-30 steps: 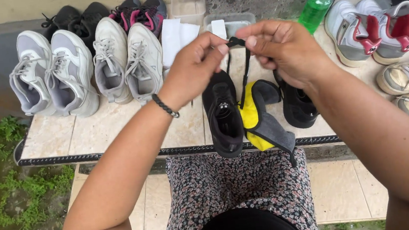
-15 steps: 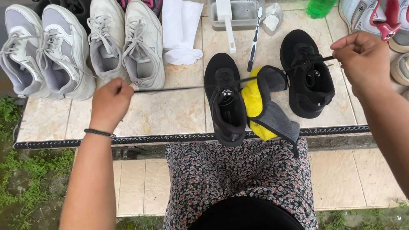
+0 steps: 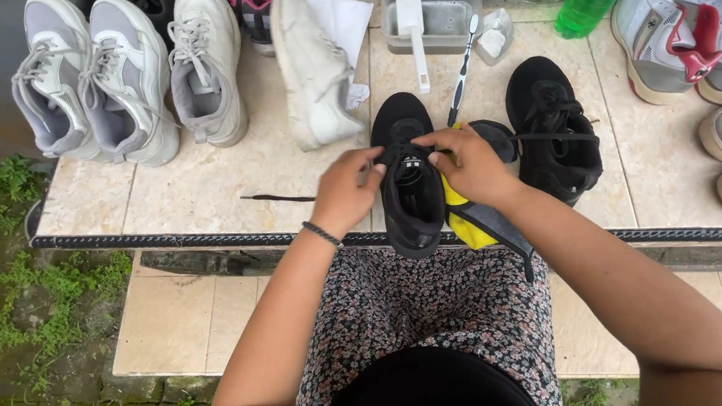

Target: Polishing a black sneaker with a yellow microfiber cloth and adjusting the laces.

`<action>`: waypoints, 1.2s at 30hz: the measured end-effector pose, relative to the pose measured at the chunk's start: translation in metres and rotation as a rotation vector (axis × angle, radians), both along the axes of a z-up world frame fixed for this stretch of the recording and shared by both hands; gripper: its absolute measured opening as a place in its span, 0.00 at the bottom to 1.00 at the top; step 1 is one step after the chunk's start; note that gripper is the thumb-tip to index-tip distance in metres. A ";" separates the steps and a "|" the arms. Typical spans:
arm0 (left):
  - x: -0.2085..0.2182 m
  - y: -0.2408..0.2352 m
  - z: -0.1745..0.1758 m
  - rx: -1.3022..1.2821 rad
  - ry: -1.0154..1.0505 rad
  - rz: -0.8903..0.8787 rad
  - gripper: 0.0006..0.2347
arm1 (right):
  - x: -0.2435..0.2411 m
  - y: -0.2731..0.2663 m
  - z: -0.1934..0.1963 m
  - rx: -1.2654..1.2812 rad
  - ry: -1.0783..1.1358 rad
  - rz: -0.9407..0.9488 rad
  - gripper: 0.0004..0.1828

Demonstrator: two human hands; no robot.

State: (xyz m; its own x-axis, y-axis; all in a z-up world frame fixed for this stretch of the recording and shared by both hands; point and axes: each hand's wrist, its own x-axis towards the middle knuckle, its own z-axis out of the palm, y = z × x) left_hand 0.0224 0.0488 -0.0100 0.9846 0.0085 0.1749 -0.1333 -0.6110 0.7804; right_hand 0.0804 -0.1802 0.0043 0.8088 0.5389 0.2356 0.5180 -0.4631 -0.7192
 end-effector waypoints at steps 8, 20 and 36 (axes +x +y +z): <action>0.020 -0.002 -0.021 0.071 -0.205 0.136 0.12 | -0.008 -0.004 0.010 0.061 0.135 -0.097 0.13; 0.050 0.028 -0.012 0.365 -0.133 0.471 0.31 | -0.015 -0.006 0.004 0.161 0.215 -0.130 0.13; 0.050 0.109 -0.070 -0.083 -0.240 0.753 0.16 | -0.012 -0.011 -0.004 0.191 0.257 -0.141 0.14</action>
State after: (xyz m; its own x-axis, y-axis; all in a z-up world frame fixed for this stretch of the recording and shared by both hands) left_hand 0.0721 0.1583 -0.0803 0.6440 0.6795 0.3515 0.1221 -0.5449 0.8296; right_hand 0.0684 -0.1907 0.0002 0.9182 0.3834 0.1001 0.2491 -0.3620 -0.8983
